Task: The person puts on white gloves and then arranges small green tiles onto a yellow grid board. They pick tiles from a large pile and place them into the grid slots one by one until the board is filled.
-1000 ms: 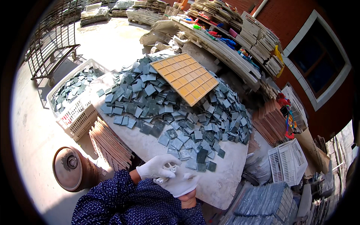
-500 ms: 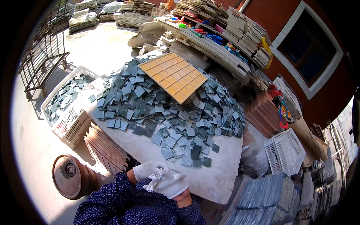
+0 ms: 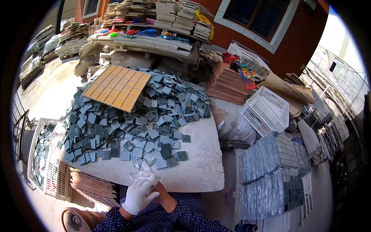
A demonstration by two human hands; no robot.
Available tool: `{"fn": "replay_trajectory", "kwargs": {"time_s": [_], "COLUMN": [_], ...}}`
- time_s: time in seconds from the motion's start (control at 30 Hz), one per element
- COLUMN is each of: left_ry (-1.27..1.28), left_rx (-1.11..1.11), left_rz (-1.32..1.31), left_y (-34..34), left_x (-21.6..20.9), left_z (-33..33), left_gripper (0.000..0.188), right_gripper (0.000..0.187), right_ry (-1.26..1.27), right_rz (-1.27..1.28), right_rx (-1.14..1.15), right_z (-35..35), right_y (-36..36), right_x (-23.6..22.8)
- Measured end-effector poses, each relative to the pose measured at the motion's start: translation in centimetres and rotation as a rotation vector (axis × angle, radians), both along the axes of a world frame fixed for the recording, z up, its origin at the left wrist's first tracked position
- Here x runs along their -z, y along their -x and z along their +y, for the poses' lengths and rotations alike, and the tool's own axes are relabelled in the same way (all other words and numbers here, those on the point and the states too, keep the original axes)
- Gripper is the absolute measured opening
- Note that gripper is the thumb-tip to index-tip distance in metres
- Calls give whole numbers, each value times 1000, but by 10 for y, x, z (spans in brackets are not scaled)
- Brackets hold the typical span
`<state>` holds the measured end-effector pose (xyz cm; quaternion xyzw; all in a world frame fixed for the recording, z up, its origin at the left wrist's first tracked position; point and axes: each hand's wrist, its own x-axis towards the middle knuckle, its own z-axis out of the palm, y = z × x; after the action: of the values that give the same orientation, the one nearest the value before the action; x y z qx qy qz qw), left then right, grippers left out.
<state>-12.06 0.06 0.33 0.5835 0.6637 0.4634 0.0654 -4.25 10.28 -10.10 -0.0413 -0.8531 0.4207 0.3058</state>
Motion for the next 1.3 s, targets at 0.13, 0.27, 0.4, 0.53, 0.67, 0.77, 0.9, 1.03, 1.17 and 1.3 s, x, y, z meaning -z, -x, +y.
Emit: {"fn": "replay_trajectory", "kwargs": {"time_s": [0.13, 0.27, 0.4, 0.53, 0.67, 0.77, 0.9, 1.03, 1.17, 1.3], "left_ry": [183, 105, 145, 156, 197, 237, 141, 202, 194, 360], "left_rx": [-52, -80, -70, 182, 207, 221, 250, 231, 198, 185], "left_rz": [128, -4, -332, -201, -34, -14, -6, -25, -29, -412], "left_y": [6, -20, -4, -47, -47, -56, -77, -78, -84, -72], "left_x": [33, 35, 55, 14, 22, 15, 9, 15, 12, 20], "left_z": [-3, 17, 13, 17, 11, 7, 6, 2, -5, -12], "left_gripper": [20, 10, 14, 9, 9, 6, 4, 6, 6, 8], "right_gripper": [52, 56, 59, 67, 75, 73, 72, 75, 77, 79], "right_ry": [1639, 1558, 1309, 921, 897, 1164, 1255, 1279, 1318, 1408], "right_rz": [154, 341, 286, 468, 477, 358, 230, 230, 264, 374], "right_rx": [-199, -298, -234, -286, -222, -382, -598, -678, -699, -768], "right_z": [-24, -2, -1, 27, 13, 4, 4, 6, 11, 22], "right_y": [14, 12, 2, 16, 14, -23, -45, -26, 0, 20], "right_x": [-11, 43, -31, 46, 30, -25, -54, -36, -11, 5]}}
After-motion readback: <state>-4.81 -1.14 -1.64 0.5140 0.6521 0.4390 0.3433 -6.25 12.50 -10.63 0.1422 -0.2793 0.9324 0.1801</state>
